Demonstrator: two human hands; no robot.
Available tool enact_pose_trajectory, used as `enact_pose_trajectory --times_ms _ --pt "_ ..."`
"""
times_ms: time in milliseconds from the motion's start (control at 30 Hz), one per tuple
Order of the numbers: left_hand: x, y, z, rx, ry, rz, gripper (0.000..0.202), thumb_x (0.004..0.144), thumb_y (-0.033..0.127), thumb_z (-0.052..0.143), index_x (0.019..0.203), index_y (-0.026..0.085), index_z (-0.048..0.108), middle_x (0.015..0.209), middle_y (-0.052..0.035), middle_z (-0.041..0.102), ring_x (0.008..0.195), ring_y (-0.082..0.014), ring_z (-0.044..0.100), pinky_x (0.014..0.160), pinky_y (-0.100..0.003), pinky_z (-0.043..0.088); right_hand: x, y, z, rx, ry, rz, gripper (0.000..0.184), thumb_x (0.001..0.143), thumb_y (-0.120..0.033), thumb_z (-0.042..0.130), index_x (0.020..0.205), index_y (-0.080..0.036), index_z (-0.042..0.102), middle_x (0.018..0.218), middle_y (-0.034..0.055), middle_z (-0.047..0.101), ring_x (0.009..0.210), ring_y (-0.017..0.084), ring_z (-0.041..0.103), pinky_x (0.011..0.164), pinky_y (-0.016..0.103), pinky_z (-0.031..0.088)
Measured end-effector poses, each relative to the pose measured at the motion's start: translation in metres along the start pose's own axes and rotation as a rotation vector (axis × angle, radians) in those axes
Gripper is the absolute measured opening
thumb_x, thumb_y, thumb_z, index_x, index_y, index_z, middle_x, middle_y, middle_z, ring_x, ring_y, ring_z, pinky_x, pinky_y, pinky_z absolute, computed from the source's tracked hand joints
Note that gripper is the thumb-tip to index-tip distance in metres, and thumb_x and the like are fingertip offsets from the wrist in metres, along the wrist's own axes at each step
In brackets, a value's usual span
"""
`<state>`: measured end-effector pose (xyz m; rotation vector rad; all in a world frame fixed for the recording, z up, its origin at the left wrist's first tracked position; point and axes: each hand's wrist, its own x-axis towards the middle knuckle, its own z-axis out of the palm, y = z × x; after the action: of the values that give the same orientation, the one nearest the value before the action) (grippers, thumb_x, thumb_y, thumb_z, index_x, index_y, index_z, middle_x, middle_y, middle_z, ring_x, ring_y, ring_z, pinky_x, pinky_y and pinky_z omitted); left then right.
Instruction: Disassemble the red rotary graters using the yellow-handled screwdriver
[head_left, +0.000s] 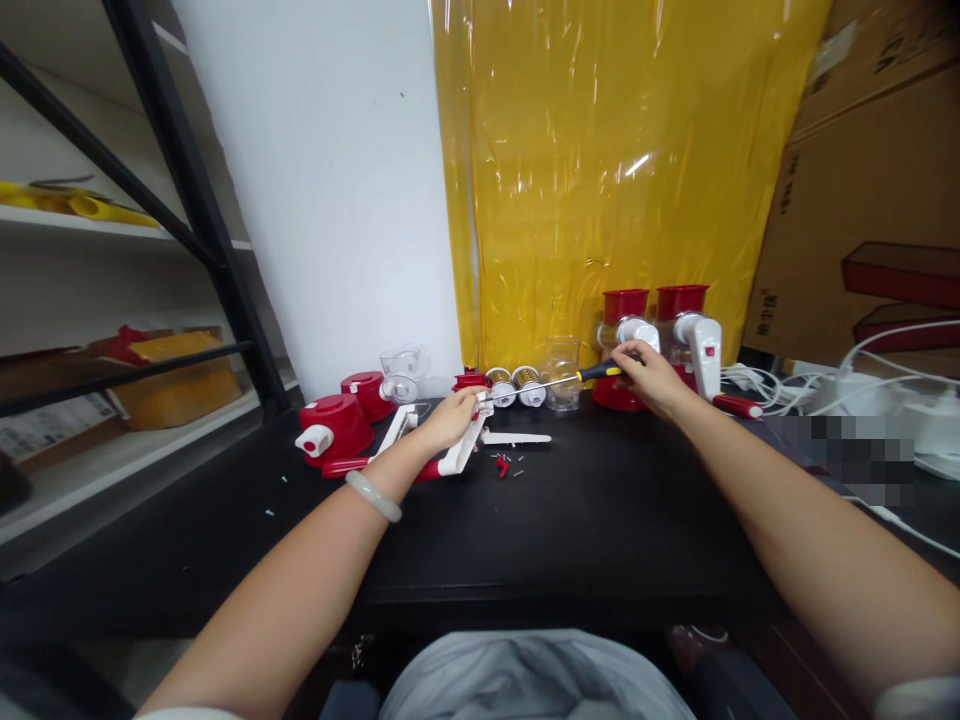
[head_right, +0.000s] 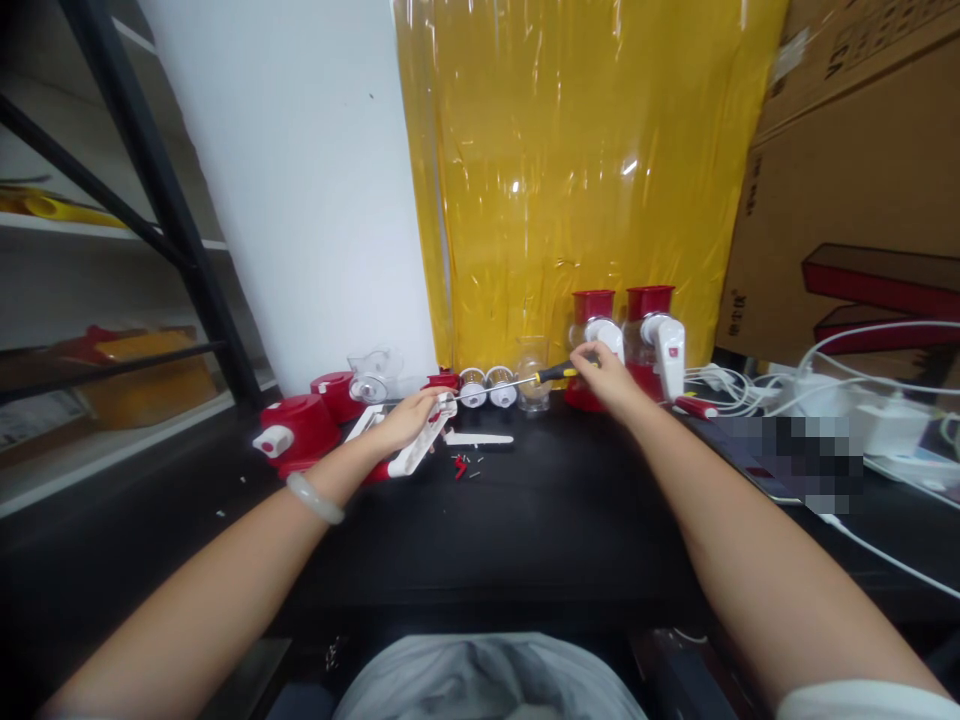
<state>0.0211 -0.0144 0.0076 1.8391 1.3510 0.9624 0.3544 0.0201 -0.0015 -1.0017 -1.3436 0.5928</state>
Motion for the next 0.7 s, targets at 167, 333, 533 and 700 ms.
enact_pose_trajectory --times_ms 167,333,533,700 --pt "0.0023 -0.0016 0.0004 -0.009 0.029 0.017 0.043 0.096 0.025 0.034 0.131 0.015 0.057 0.108 -0.0129 0.07 0.072 -0.0189 0.068 0.064 -0.032 0.058 -0.0035 -0.0091 0.0033 0.337 -0.113 -0.027 0.038 0.053 -0.027 0.075 0.083 -0.026 0.052 0.085 -0.0023 0.057 0.076 0.016 0.058 0.066 0.028 0.048" --pt "-0.0013 0.0019 0.0009 -0.031 0.011 -0.015 0.045 0.097 0.024 0.03 0.133 0.013 0.054 0.107 -0.0142 0.069 0.065 -0.0191 0.066 0.05 -0.031 0.054 -0.001 -0.0071 0.0006 0.041 -0.052 0.012 0.039 0.075 -0.064 0.06 0.079 -0.025 0.054 0.068 0.0005 0.055 0.06 0.018 0.055 0.054 0.03 0.043" --pt "-0.0007 -0.0009 0.0007 -0.039 0.028 -0.019 0.043 0.097 0.027 0.035 0.133 0.016 0.055 0.11 -0.0124 0.068 0.062 -0.0166 0.065 0.048 -0.027 0.053 -0.001 -0.0006 0.0026 -0.108 0.005 0.006 0.035 0.074 -0.057 0.066 0.082 -0.024 0.056 0.067 -0.0013 0.054 0.052 0.014 0.049 0.049 0.028 0.039" --pt "-0.0005 0.0001 0.0015 -0.05 0.031 -0.02 0.043 0.096 0.025 0.034 0.132 0.016 0.056 0.113 -0.0139 0.068 0.062 -0.0173 0.065 0.046 -0.028 0.052 -0.0022 -0.0004 0.0066 0.318 -0.061 0.045 0.035 0.056 -0.033 0.075 0.084 -0.027 0.054 0.088 -0.0017 0.055 0.076 0.015 0.058 0.061 0.027 0.051"
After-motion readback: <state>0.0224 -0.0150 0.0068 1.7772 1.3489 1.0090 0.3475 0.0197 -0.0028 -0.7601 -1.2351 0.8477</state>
